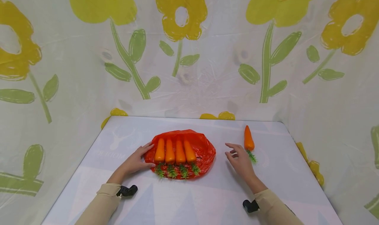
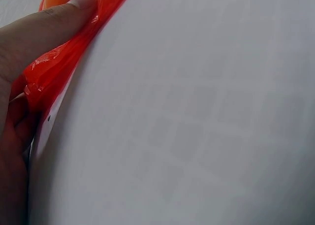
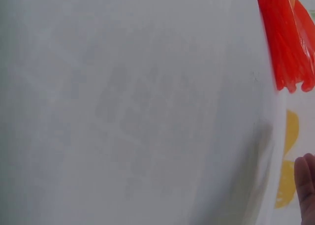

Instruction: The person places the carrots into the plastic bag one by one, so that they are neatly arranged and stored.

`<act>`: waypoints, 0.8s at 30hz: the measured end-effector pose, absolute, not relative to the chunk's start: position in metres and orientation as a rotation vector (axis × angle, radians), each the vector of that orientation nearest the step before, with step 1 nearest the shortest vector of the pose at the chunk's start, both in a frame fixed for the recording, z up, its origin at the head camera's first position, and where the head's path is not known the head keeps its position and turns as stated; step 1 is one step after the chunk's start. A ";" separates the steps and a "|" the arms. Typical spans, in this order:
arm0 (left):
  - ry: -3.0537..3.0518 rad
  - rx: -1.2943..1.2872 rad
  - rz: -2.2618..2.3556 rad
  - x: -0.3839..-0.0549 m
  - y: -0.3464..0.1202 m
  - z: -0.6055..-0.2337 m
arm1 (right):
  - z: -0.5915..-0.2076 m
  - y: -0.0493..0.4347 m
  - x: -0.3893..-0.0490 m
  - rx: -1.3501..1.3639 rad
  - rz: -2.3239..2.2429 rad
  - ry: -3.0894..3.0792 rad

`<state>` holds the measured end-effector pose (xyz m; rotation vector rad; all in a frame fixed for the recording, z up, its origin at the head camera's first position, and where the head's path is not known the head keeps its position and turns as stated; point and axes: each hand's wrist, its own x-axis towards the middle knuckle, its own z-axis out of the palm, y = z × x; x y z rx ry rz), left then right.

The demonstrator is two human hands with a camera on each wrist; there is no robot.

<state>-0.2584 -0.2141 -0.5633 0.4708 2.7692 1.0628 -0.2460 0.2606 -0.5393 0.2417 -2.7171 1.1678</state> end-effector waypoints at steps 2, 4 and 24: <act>2.770 0.467 1.059 -0.258 -0.214 -0.563 | -0.539 0.263 -0.247 0.240 1.162 -2.707; 2.768 0.461 1.061 -0.259 -0.214 -0.563 | -0.539 0.264 -0.248 0.248 1.160 -2.693; 2.767 0.456 1.067 -0.258 -0.213 -0.563 | -0.541 0.286 -0.254 0.272 0.980 -2.566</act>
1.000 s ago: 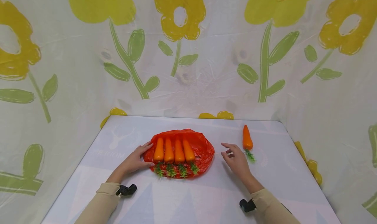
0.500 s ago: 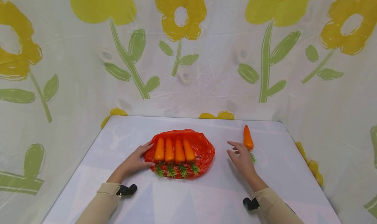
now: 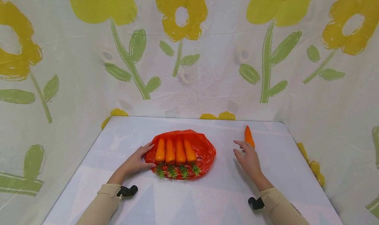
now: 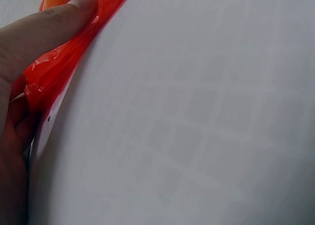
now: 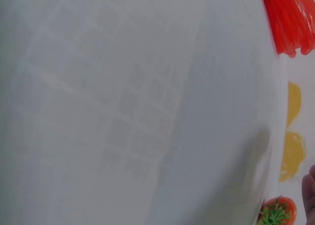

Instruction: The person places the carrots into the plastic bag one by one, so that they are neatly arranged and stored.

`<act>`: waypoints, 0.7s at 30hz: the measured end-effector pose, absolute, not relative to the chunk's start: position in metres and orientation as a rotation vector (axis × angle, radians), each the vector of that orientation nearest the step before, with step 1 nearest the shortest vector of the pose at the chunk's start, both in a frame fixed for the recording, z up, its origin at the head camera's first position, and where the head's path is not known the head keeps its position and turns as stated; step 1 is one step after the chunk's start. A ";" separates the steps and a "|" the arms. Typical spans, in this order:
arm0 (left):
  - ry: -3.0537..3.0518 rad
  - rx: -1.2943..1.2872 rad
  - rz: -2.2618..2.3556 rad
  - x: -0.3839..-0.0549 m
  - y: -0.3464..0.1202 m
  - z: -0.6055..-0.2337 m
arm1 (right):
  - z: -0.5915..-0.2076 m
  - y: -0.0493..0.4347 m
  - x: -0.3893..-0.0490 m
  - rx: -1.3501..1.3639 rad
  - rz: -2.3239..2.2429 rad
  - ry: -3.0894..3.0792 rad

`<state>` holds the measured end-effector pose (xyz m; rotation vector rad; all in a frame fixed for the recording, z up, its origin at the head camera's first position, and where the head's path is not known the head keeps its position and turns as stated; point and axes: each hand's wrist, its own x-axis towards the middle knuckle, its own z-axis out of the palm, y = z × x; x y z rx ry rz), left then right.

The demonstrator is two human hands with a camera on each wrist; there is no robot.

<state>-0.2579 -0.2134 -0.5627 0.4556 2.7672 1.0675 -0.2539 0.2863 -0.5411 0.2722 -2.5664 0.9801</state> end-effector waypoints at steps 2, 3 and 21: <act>2.765 0.454 1.070 -0.257 -0.213 -0.562 | -0.541 0.288 -0.254 0.274 0.976 -2.542; 2.764 0.453 1.071 -0.257 -0.213 -0.562 | -0.541 0.289 -0.254 0.274 0.975 -2.531; 2.763 0.465 1.070 -0.258 -0.215 -0.565 | -0.541 0.314 -0.268 0.162 0.902 -2.531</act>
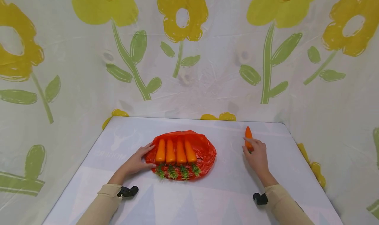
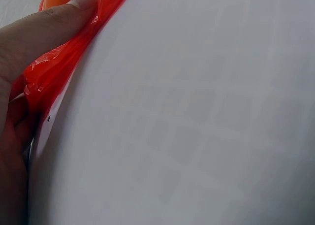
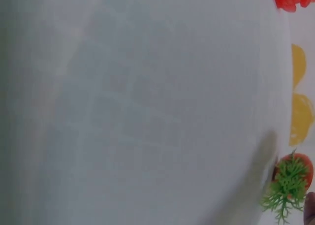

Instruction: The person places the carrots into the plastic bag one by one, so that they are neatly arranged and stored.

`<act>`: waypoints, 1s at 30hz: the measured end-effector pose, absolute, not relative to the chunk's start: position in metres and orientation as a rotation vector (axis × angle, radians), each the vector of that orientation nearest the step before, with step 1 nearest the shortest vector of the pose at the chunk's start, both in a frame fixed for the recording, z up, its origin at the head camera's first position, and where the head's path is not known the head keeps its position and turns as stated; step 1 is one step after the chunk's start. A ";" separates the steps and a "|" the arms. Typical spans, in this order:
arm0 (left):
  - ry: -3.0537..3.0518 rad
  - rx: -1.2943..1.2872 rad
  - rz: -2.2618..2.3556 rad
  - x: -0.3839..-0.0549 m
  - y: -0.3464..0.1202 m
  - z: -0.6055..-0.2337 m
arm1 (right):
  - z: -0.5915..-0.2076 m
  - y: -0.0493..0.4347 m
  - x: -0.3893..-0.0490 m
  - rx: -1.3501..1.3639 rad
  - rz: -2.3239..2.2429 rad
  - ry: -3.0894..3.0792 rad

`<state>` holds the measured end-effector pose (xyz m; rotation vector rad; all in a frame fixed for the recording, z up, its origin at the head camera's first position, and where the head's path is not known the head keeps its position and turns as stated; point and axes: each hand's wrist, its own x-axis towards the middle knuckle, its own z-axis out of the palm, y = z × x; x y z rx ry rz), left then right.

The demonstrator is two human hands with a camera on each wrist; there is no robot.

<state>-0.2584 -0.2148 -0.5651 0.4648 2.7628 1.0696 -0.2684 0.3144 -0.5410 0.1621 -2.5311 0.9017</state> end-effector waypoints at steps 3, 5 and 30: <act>2.760 0.463 1.075 -0.259 -0.215 -0.566 | -0.540 0.319 -0.270 0.115 0.922 -2.566; 2.758 0.463 1.078 -0.258 -0.215 -0.566 | -0.539 0.322 -0.271 0.070 0.936 -2.604; 2.767 0.435 1.078 -0.257 -0.214 -0.564 | -0.546 0.333 -0.287 -0.108 1.069 -2.844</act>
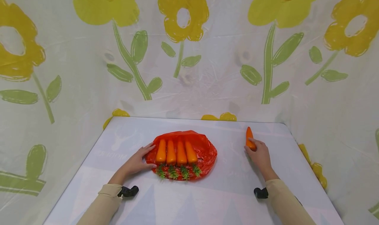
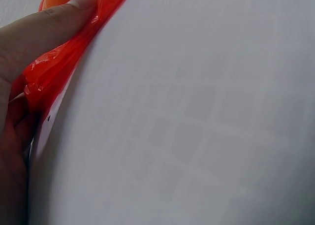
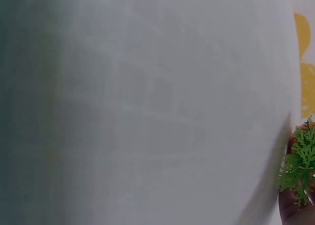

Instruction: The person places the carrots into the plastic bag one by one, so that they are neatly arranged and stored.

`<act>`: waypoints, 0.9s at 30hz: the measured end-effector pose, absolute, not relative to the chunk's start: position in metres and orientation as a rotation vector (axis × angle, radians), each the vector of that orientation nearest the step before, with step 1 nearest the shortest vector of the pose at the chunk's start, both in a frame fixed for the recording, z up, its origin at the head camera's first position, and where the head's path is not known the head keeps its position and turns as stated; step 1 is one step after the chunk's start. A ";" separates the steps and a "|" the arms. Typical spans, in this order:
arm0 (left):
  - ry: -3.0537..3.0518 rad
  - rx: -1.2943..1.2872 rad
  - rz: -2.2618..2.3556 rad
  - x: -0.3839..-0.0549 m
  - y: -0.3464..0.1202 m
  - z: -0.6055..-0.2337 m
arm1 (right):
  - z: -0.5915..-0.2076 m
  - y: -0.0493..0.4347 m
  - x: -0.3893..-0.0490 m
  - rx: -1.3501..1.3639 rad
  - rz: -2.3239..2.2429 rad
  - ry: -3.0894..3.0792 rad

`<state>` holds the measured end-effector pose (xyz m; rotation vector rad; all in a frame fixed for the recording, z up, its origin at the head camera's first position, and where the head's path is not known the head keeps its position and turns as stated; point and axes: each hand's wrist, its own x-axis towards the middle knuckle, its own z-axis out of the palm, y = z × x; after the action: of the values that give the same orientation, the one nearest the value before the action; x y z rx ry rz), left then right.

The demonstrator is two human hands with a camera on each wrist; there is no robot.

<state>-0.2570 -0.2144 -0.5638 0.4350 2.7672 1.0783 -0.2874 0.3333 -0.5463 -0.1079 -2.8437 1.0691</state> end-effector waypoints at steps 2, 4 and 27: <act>2.776 0.451 1.073 -0.257 -0.215 -0.564 | -0.546 0.333 -0.287 -0.115 1.076 -2.856; 2.780 0.467 1.073 -0.258 -0.215 -0.565 | -0.544 0.333 -0.285 -0.118 1.081 -2.869; 2.761 0.448 1.077 -0.258 -0.215 -0.565 | -0.538 0.325 -0.262 -0.141 1.155 -2.935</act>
<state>-0.2580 -0.2150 -0.5646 0.4485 2.7612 1.0772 -0.2624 0.3245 -0.5382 -0.1406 -2.9349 1.1549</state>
